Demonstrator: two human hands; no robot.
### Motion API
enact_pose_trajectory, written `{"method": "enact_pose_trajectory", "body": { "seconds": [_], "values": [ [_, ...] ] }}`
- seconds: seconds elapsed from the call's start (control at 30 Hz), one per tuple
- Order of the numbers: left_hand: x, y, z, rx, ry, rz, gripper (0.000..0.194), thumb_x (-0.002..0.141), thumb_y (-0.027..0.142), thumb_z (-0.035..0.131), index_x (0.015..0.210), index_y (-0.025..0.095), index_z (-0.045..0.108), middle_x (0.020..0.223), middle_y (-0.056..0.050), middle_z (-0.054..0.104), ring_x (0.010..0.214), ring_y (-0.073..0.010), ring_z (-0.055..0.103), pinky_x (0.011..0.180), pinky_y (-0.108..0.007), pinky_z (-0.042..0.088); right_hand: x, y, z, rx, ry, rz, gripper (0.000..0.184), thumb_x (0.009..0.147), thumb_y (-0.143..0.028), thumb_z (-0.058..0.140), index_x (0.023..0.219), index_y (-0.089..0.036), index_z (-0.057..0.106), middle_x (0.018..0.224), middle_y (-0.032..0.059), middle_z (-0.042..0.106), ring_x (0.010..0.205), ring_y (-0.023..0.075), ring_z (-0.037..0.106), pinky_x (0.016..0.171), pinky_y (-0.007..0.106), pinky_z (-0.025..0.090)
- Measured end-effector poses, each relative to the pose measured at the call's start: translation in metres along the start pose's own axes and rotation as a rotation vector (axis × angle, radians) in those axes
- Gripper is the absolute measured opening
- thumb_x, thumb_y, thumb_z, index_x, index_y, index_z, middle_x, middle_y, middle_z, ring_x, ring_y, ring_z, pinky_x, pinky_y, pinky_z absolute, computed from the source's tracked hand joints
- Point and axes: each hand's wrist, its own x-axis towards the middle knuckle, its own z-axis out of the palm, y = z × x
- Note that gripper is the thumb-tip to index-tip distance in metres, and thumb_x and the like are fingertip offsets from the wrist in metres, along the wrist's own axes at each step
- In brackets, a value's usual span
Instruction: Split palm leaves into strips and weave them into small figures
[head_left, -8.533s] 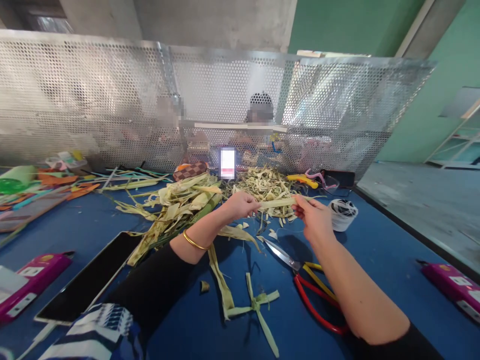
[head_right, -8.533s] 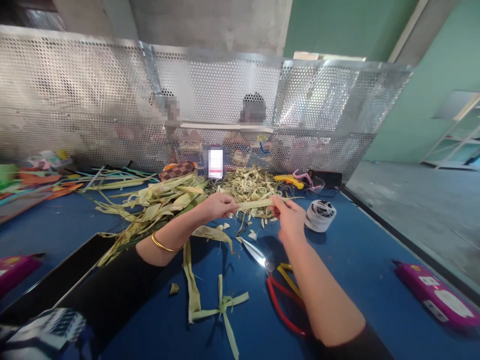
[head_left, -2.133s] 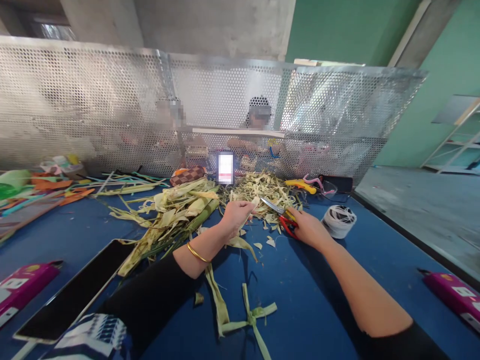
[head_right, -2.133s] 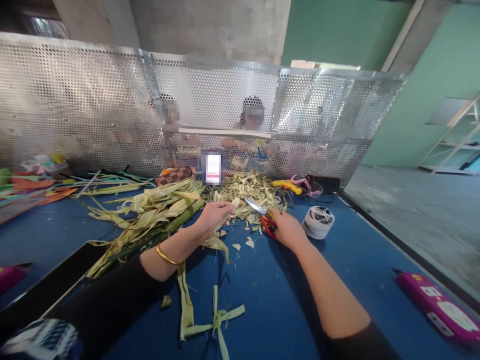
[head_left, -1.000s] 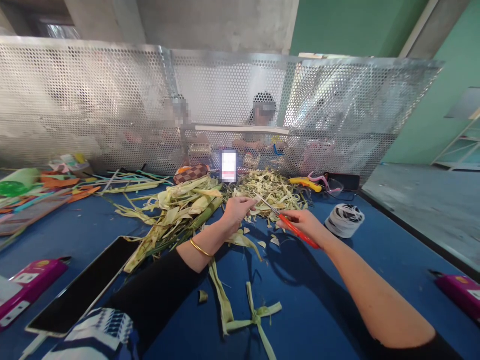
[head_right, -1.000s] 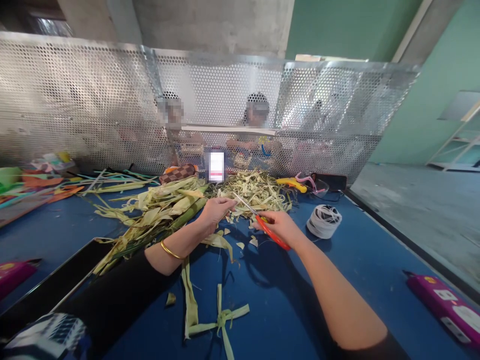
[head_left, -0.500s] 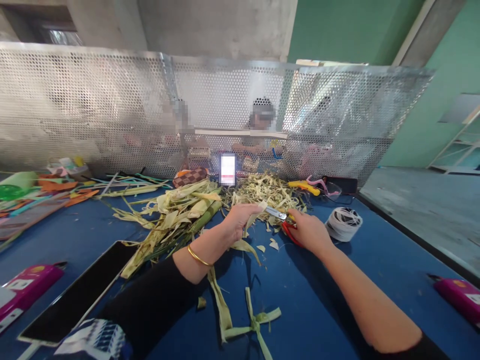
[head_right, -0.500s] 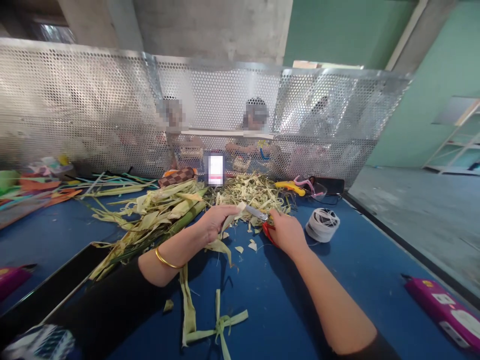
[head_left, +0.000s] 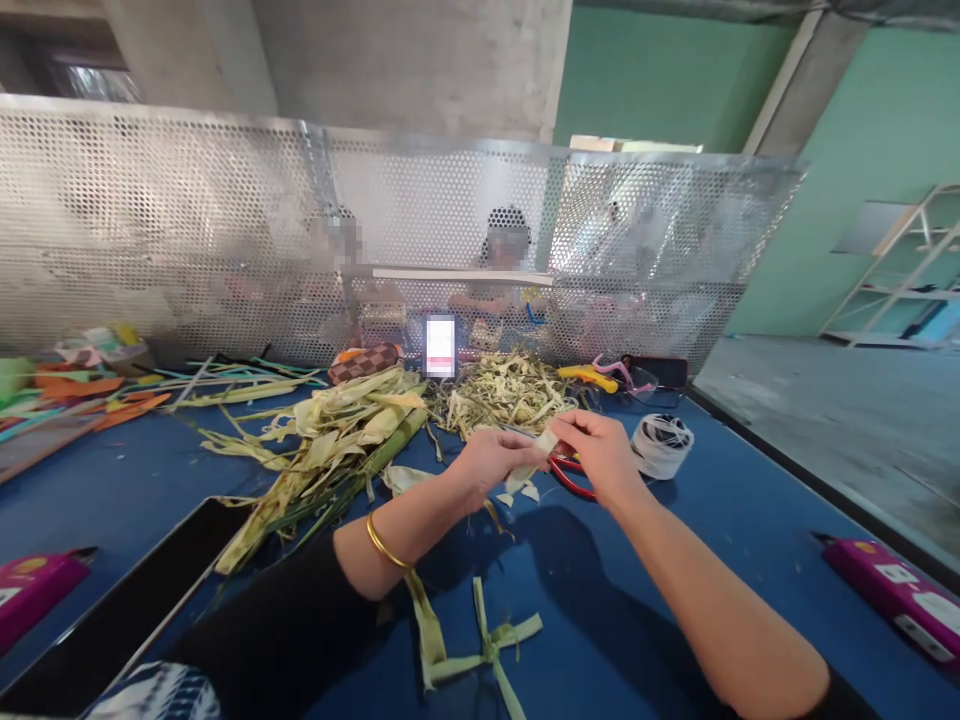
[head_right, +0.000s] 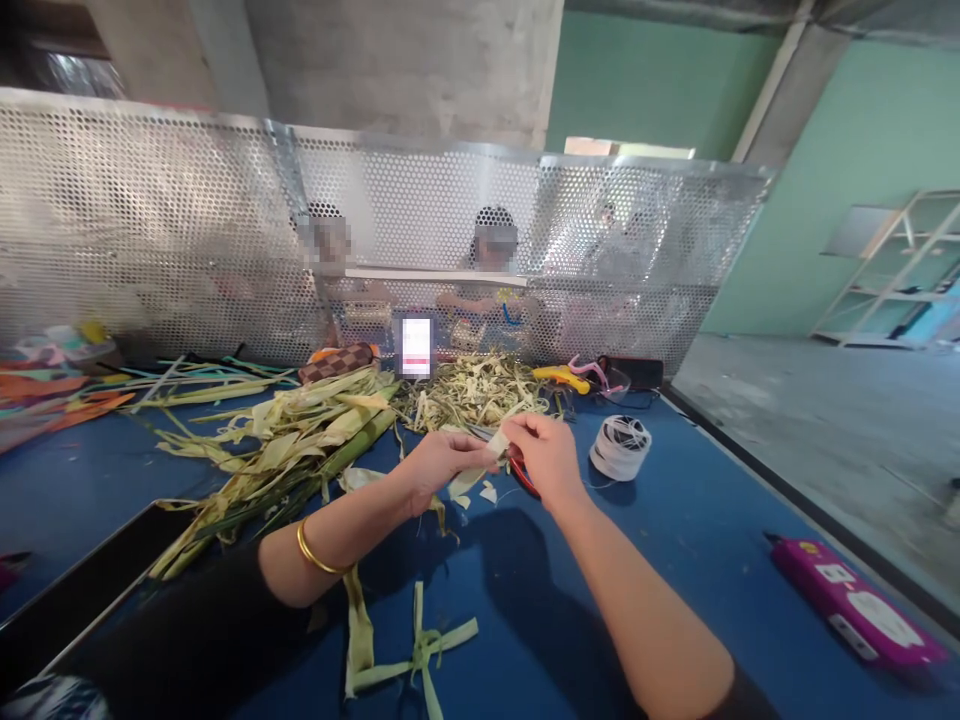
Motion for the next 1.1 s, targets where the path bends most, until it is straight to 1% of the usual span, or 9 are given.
{"method": "enact_pose_trajectory", "body": {
  "seconds": [0.1,0.23,0.37,0.5,0.6,0.77,0.87,1.0,1.1],
  "values": [
    [0.001,0.001,-0.005,0.145,-0.156,-0.035,0.020,0.056,0.033,0.077,0.061,0.014,0.072,0.055,-0.002,0.064,0.047,-0.0065,0.044,0.045,-0.020,0.033,0.008,0.004,-0.010,-0.058,0.016,-0.039,0.021,0.069,-0.038,0.063,0.068,-0.018,0.067,0.054,-0.0014,0.058,0.050,0.0127,0.048,0.051,0.026,0.039],
    [0.001,0.003,-0.009,0.253,-0.264,-0.059,0.015,0.056,0.028,0.076,0.060,0.015,0.071,0.061,-0.002,0.066,0.051,-0.0071,0.049,0.048,-0.019,0.037,0.009,0.002,-0.014,-0.175,0.059,-0.100,0.019,0.072,-0.037,0.061,0.068,-0.019,0.067,0.055,-0.0013,0.058,0.052,0.0136,0.048,0.052,0.026,0.039],
    [0.001,0.004,-0.012,0.262,-0.344,-0.039,0.017,0.052,0.024,0.080,0.062,0.015,0.070,0.056,0.001,0.062,0.052,-0.0076,0.051,0.051,-0.020,0.040,0.007,-0.001,-0.012,-0.141,0.058,-0.065,0.018,0.070,-0.036,0.061,0.067,-0.019,0.067,0.056,-0.0009,0.059,0.053,0.0144,0.051,0.052,0.026,0.040],
    [0.000,0.005,-0.013,0.223,-0.420,-0.013,0.025,0.050,0.022,0.082,0.071,0.016,0.071,0.068,-0.002,0.068,0.064,-0.0102,0.059,0.064,-0.022,0.045,0.008,0.000,-0.013,-0.101,0.088,-0.057,0.017,0.070,-0.035,0.062,0.065,-0.018,0.066,0.051,-0.0027,0.054,0.050,0.0127,0.045,0.050,0.025,0.036],
    [-0.001,0.004,-0.012,0.202,-0.397,-0.025,0.030,0.049,0.027,0.083,0.075,0.016,0.072,0.072,-0.002,0.069,0.067,-0.0119,0.060,0.068,-0.024,0.047,0.010,0.000,-0.016,-0.125,0.084,-0.098,0.018,0.072,-0.034,0.060,0.066,-0.018,0.066,0.051,-0.0029,0.053,0.050,0.0123,0.044,0.050,0.025,0.035],
    [-0.001,0.002,-0.006,0.235,-0.245,0.023,0.032,0.062,0.045,0.073,0.066,0.013,0.070,0.057,0.000,0.060,0.054,-0.0082,0.051,0.055,-0.022,0.041,0.009,-0.003,-0.017,-0.240,0.037,-0.160,0.020,0.074,-0.036,0.059,0.070,-0.018,0.067,0.056,-0.0007,0.059,0.054,0.0140,0.049,0.054,0.026,0.038],
    [-0.001,0.002,-0.005,0.293,-0.229,0.040,0.026,0.055,0.037,0.077,0.060,0.013,0.067,0.049,0.002,0.054,0.050,-0.0079,0.048,0.052,-0.022,0.041,0.008,-0.002,-0.017,-0.295,0.030,-0.194,0.023,0.075,-0.038,0.058,0.070,-0.018,0.067,0.056,-0.0002,0.060,0.054,0.0146,0.051,0.054,0.026,0.039],
    [-0.004,0.007,-0.006,0.284,-0.246,-0.017,0.021,0.053,0.030,0.077,0.058,0.013,0.066,0.048,0.002,0.055,0.047,-0.0081,0.048,0.051,-0.022,0.041,0.008,0.000,-0.017,-0.338,0.066,-0.204,0.023,0.079,-0.036,0.054,0.076,-0.018,0.068,0.061,0.0015,0.064,0.058,0.0169,0.057,0.059,0.028,0.044],
    [-0.004,0.012,-0.007,0.128,-0.144,-0.057,0.019,0.054,0.028,0.078,0.057,0.014,0.065,0.047,0.002,0.054,0.047,-0.0071,0.047,0.049,-0.021,0.039,0.006,-0.002,-0.018,-0.377,0.136,-0.384,0.022,0.082,-0.031,0.052,0.092,-0.019,0.068,0.082,0.0057,0.068,0.071,0.0191,0.063,0.070,0.032,0.049]
  ]
}}
